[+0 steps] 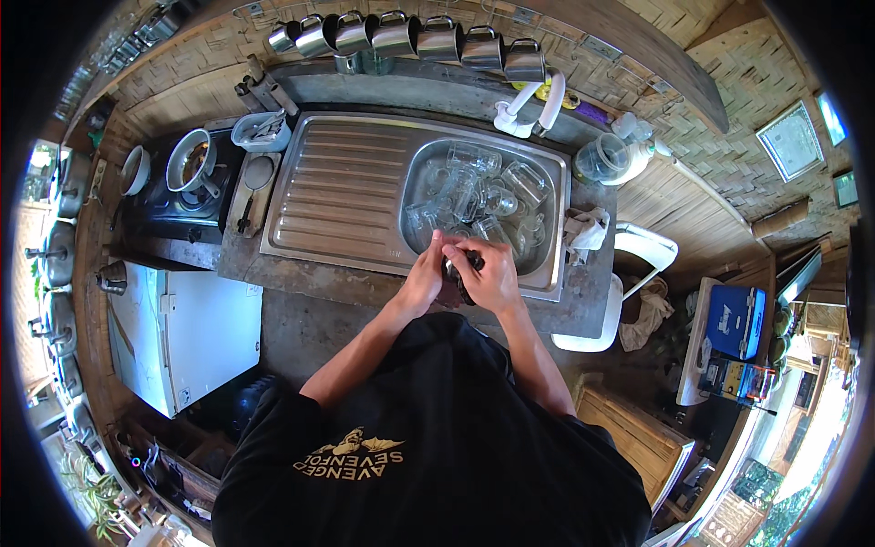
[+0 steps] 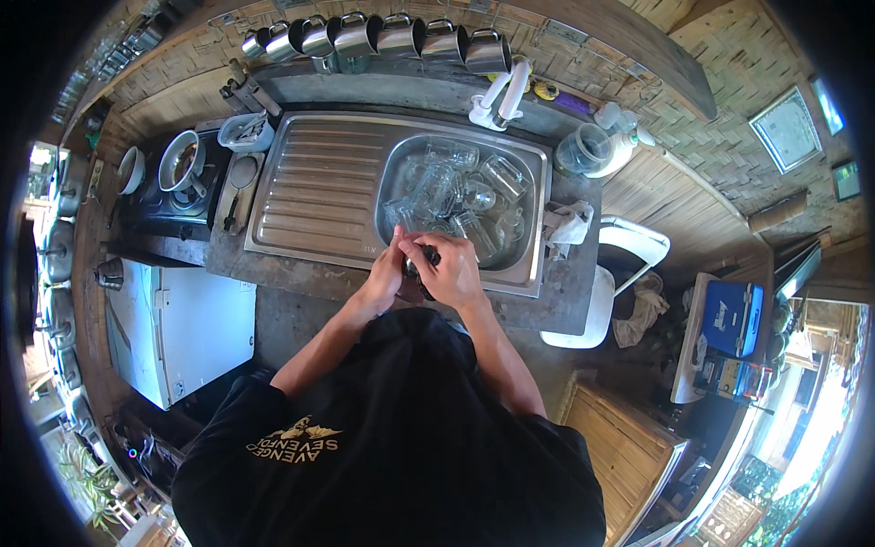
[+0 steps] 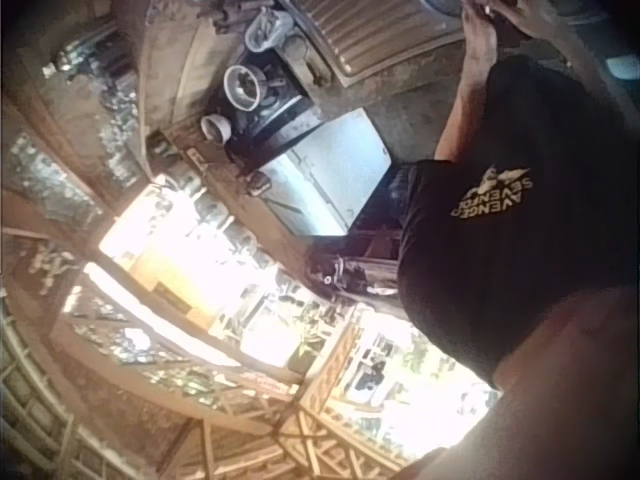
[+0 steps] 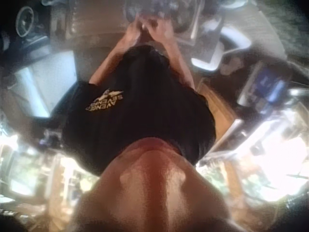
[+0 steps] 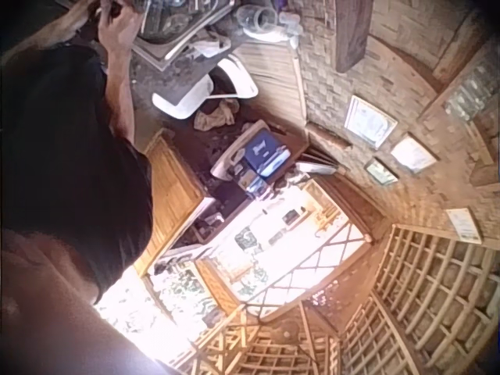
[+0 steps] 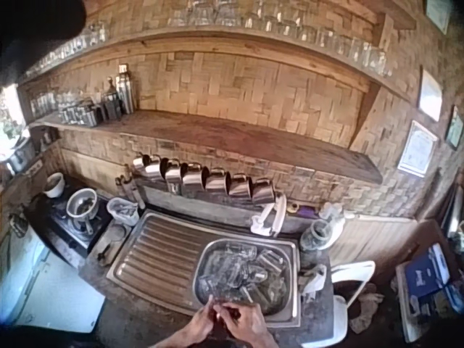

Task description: Drying washed glasses with a cloth and stacking them on an overhead wooden shelf.

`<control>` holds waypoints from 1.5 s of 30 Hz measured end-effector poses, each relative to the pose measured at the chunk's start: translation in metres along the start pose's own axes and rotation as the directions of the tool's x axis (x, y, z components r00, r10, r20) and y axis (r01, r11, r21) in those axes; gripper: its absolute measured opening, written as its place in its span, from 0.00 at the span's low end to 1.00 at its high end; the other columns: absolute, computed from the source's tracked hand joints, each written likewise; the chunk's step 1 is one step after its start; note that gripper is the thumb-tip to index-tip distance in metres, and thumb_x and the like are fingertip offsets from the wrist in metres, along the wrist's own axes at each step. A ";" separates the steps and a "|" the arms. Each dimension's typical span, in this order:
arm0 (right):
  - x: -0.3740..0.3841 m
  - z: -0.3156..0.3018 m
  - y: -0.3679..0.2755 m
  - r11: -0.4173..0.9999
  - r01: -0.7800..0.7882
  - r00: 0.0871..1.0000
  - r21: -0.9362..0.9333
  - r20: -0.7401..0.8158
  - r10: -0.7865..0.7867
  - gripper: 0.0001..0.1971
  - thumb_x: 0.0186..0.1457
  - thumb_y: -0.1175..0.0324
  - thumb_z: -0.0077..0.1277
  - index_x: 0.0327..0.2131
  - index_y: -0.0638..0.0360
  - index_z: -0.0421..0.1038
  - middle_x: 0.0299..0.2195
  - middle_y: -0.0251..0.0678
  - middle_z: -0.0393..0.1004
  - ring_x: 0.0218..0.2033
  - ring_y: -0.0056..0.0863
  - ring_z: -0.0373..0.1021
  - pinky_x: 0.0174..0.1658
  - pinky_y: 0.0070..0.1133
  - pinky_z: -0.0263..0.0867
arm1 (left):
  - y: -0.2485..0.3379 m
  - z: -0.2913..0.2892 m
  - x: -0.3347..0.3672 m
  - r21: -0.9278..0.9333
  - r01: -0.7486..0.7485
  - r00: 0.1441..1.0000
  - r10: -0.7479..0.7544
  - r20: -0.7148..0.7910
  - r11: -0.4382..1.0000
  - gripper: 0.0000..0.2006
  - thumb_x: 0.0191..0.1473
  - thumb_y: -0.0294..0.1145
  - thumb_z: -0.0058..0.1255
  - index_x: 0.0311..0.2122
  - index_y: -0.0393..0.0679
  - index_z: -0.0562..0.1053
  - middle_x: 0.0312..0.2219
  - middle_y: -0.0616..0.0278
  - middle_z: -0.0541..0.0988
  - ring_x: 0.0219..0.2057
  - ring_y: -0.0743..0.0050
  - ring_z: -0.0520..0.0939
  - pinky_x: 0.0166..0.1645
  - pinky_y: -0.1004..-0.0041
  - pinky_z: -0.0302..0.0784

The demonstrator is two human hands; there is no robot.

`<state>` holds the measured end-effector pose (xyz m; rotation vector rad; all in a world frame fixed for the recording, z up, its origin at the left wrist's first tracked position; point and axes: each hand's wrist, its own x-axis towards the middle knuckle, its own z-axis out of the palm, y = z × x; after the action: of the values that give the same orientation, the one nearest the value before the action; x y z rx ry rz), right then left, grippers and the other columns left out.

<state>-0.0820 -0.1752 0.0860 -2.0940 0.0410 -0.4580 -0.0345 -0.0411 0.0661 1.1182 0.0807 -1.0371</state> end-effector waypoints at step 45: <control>0.030 0.254 0.029 0.995 0.100 0.964 -0.016 0.250 -0.092 0.20 0.55 0.57 0.54 0.48 0.55 0.65 0.49 0.46 0.66 0.47 0.49 0.66 0.46 0.38 0.65 | -0.049 -0.154 -0.094 -0.455 -0.230 0.908 0.021 -0.419 0.860 0.40 0.54 0.74 0.29 0.53 0.44 0.62 0.38 0.56 0.73 0.31 0.58 0.79 0.35 0.62 0.76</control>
<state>0.0358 0.0098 -0.0487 -2.1739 -0.2025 -0.2502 -0.0566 0.1349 0.0068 0.8285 0.5690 -0.5971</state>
